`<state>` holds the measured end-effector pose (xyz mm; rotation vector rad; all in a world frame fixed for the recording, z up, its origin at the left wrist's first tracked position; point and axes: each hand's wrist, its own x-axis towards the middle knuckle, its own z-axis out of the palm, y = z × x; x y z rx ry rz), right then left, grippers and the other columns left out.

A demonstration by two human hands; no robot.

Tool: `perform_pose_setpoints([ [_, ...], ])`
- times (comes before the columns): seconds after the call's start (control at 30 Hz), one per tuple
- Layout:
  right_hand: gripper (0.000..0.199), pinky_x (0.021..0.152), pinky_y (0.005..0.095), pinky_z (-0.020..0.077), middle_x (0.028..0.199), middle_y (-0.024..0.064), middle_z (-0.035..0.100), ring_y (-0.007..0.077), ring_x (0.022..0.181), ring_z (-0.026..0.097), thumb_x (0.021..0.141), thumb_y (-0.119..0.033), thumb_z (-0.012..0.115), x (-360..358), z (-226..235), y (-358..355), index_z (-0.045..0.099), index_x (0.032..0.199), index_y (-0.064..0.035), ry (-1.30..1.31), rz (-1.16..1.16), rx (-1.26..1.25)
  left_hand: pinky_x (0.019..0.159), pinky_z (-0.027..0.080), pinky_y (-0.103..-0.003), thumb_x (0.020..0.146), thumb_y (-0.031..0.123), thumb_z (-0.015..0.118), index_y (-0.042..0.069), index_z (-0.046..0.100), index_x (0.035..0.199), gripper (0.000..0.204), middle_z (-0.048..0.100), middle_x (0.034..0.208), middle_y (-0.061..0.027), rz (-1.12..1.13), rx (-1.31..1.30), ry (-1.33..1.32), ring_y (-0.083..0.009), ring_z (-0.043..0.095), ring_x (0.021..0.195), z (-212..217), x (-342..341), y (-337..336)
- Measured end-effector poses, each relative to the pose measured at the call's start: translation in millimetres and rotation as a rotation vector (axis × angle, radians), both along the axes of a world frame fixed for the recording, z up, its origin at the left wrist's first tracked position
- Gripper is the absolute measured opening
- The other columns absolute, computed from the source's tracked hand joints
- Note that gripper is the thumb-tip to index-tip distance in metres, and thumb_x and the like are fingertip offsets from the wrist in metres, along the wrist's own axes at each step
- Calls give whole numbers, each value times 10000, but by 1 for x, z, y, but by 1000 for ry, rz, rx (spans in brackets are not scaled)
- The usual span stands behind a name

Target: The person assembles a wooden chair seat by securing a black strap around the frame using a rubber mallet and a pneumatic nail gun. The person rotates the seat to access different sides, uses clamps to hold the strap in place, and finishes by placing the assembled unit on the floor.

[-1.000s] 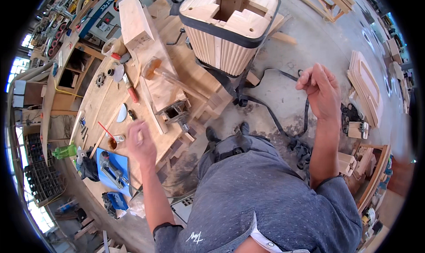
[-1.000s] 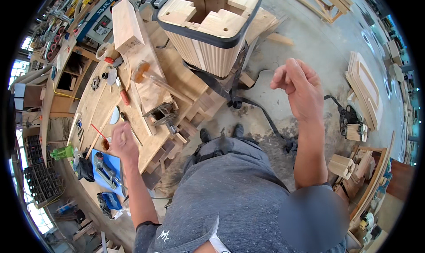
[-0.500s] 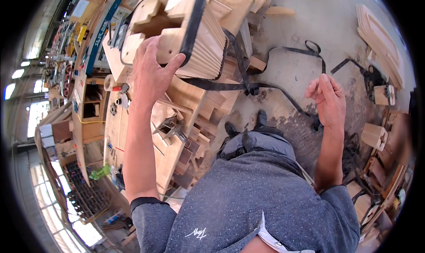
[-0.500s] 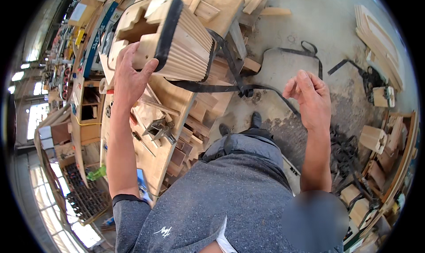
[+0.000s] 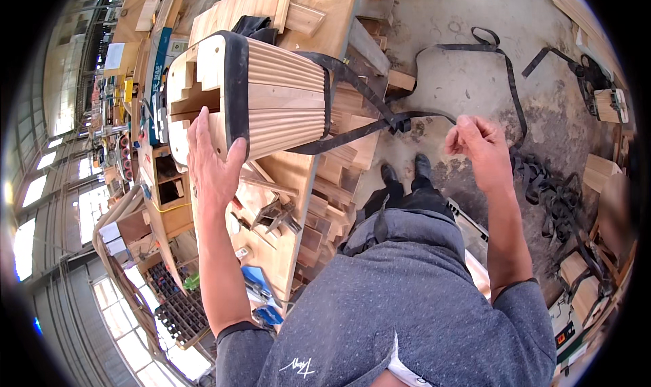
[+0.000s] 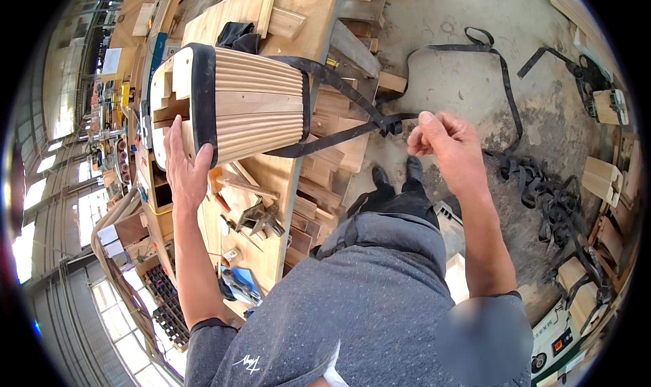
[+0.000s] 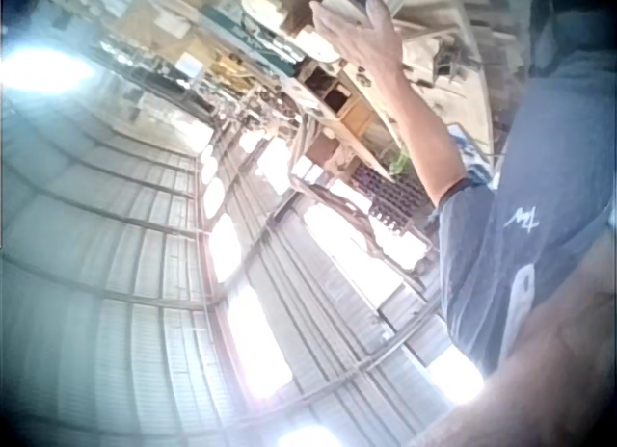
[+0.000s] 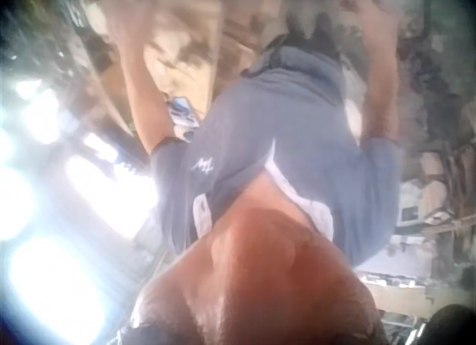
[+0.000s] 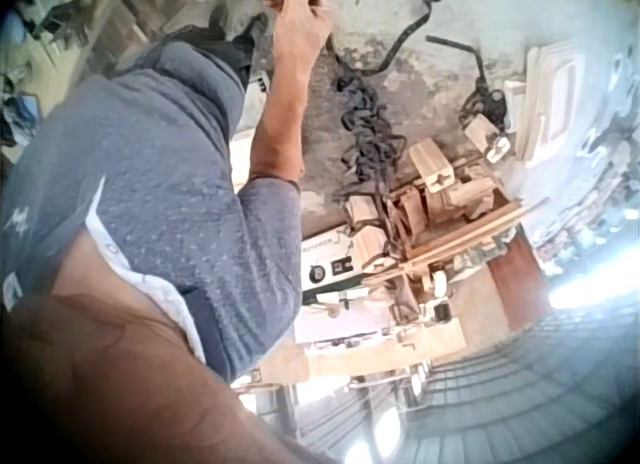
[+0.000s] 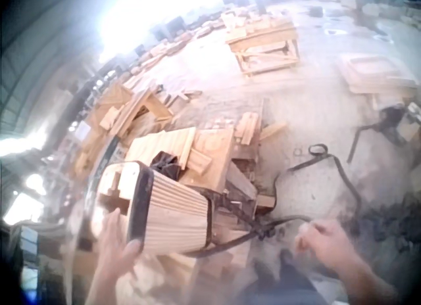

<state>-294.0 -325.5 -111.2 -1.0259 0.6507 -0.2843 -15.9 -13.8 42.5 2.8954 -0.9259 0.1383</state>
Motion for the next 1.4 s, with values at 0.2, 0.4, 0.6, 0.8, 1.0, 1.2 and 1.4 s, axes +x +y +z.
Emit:
perform_pose_setpoints([
  [0.2, 364, 663, 269, 508, 762, 54, 695, 111, 681, 618, 1062, -262, 612, 29, 6, 0, 656, 794, -19, 23, 84, -52, 1202, 294, -523, 838, 367, 662, 53, 338, 1601, 887, 402, 1555, -220, 43, 6, 63, -397, 409, 1443, 6, 0, -6],
  [0.4, 368, 637, 263, 483, 726, 63, 686, 91, 658, 585, 1053, -227, 600, 65, 11, 9, 630, 760, -6, 87, 163, -107, 1186, 330, -526, 932, 677, 631, 7, 411, 1549, 937, 392, 1541, -217, -70, -262, 64, -388, 388, 1437, 5, 5, 12],
  [0.6, 297, 660, 250, 483, 743, 36, 691, 68, 698, 578, 1046, -198, 611, 148, 20, 16, 630, 813, -15, 55, 291, -166, 1210, 275, -504, 999, 356, 684, -6, 292, 1583, 790, 312, 1587, -216, 366, -533, -250, -339, 311, 1491, 1, 41, 54],
  [0.8, 480, 996, 343, 507, 1262, 167, 668, 215, 1151, 645, 954, -182, 736, 253, 77, 28, 575, 1344, 45, -241, 347, -475, 1067, 480, -384, 931, 145, 772, -36, 314, 1560, 798, 511, 1419, -181, 595, -1067, 307, -260, 555, 1262, -11, 82, 68],
  [1.0, 802, 1155, 467, 395, 1473, 280, 500, 427, 1369, 480, 924, -386, 744, 325, 101, 34, 419, 1494, 76, -485, 607, -819, 927, 520, -305, 975, 230, 736, -55, 484, 1451, 610, 624, 1284, -114, 919, -982, 245, -161, 621, 1069, -7, 89, 65],
  [1.2, 792, 1090, 495, 418, 1410, 258, 505, 424, 1265, 508, 895, -342, 784, 345, 68, 32, 422, 1479, 52, -681, 551, -746, 807, 463, -260, 1048, 334, 641, -29, 626, 1270, 426, 634, 998, -4, 971, -673, 29, -90, 549, 900, -13, 94, 47],
  [1.4, 820, 1078, 498, 389, 1442, 197, 492, 384, 1279, 505, 813, -283, 841, 359, 55, 17, 437, 1480, -29, -727, 693, -578, 732, 414, -229, 1084, 341, 575, 3, 629, 1184, 357, 568, 919, 52, 1047, -610, 8, -44, 463, 824, -9, 92, 42],
])
